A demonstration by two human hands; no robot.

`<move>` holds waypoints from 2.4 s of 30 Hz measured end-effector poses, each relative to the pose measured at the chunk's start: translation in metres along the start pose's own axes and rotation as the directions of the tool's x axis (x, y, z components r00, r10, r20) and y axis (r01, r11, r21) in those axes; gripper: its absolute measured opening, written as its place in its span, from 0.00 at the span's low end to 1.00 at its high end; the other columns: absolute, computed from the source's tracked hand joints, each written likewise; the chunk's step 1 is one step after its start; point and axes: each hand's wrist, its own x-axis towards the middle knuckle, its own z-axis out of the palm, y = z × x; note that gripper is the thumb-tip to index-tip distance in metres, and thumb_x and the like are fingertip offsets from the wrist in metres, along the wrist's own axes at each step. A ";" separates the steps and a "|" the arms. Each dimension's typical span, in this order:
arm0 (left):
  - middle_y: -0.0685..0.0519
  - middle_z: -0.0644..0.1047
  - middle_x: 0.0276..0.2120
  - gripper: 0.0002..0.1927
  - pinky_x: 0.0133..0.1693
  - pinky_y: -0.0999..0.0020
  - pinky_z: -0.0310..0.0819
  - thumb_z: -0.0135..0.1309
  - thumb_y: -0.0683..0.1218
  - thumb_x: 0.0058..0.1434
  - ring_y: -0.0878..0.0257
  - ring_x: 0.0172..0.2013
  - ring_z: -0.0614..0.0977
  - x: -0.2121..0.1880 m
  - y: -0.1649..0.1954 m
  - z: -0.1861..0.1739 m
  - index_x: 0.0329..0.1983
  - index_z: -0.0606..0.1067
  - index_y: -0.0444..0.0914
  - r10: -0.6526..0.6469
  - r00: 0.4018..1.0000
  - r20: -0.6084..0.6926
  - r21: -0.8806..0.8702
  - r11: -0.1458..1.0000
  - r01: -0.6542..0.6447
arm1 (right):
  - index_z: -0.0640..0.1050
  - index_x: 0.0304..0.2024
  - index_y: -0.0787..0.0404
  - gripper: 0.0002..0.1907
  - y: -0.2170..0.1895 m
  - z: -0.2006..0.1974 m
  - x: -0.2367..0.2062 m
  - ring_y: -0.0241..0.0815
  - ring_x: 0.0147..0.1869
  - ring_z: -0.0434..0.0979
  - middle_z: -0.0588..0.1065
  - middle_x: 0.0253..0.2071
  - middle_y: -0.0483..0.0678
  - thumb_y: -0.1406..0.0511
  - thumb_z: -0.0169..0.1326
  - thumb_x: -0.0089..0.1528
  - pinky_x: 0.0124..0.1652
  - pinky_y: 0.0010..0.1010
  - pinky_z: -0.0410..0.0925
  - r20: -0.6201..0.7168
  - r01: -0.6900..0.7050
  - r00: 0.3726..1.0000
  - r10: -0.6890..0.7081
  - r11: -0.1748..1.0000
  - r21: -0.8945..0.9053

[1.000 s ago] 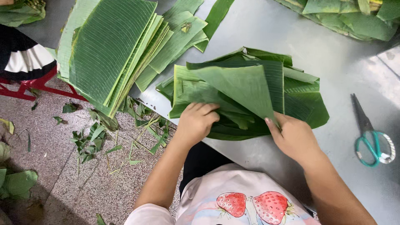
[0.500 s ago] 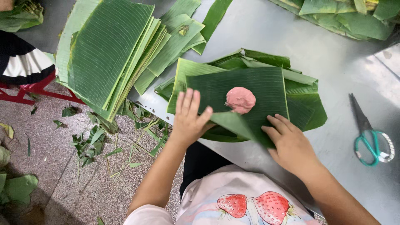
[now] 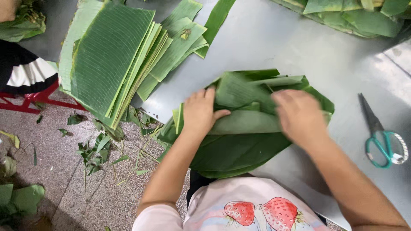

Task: The person folds banana leaf sheets into layered packets, at times placing a ball of pink dough on a leaf before folding the leaf over it, pressing and creasing the folds by hand, and setting finished folded leaf packets aside on the work table.

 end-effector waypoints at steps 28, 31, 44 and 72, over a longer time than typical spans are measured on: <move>0.48 0.77 0.37 0.15 0.47 0.53 0.77 0.56 0.54 0.56 0.50 0.42 0.80 -0.059 -0.019 -0.001 0.42 0.76 0.41 0.470 0.869 0.155 0.094 0.869 -0.487 | 0.78 0.48 0.55 0.17 0.012 0.009 -0.024 0.48 0.52 0.76 0.77 0.48 0.45 0.57 0.59 0.59 0.49 0.41 0.69 0.194 0.324 0.928 -0.319 0.946 0.008; 0.49 0.77 0.37 0.18 0.46 0.54 0.78 0.55 0.45 0.56 0.51 0.41 0.80 -0.058 -0.020 0.004 0.51 0.77 0.44 0.424 0.886 0.190 0.099 0.889 -0.447 | 0.78 0.52 0.56 0.20 0.010 0.008 -0.023 0.47 0.50 0.76 0.77 0.48 0.45 0.57 0.59 0.59 0.48 0.41 0.68 0.253 0.280 0.932 -0.258 0.958 -0.054; 0.46 0.78 0.40 0.19 0.45 0.55 0.78 0.55 0.49 0.58 0.49 0.43 0.81 -0.019 -0.017 0.005 0.52 0.76 0.42 0.462 0.878 0.123 0.151 0.866 -0.477 | 0.64 0.69 0.58 0.51 0.029 0.023 0.042 0.64 0.73 0.58 0.63 0.70 0.59 0.35 0.51 0.54 0.66 0.53 0.53 0.389 0.225 0.912 -0.133 0.953 -0.203; 0.51 0.78 0.34 0.06 0.37 0.54 0.76 0.61 0.49 0.59 0.48 0.39 0.81 0.091 -0.069 0.027 0.37 0.77 0.47 0.388 0.915 -0.112 0.003 0.921 -0.390 | 0.79 0.61 0.51 0.28 0.092 0.039 0.067 0.44 0.44 0.78 0.79 0.45 0.41 0.47 0.60 0.64 0.44 0.36 0.71 0.106 0.332 0.943 -0.316 0.858 -0.392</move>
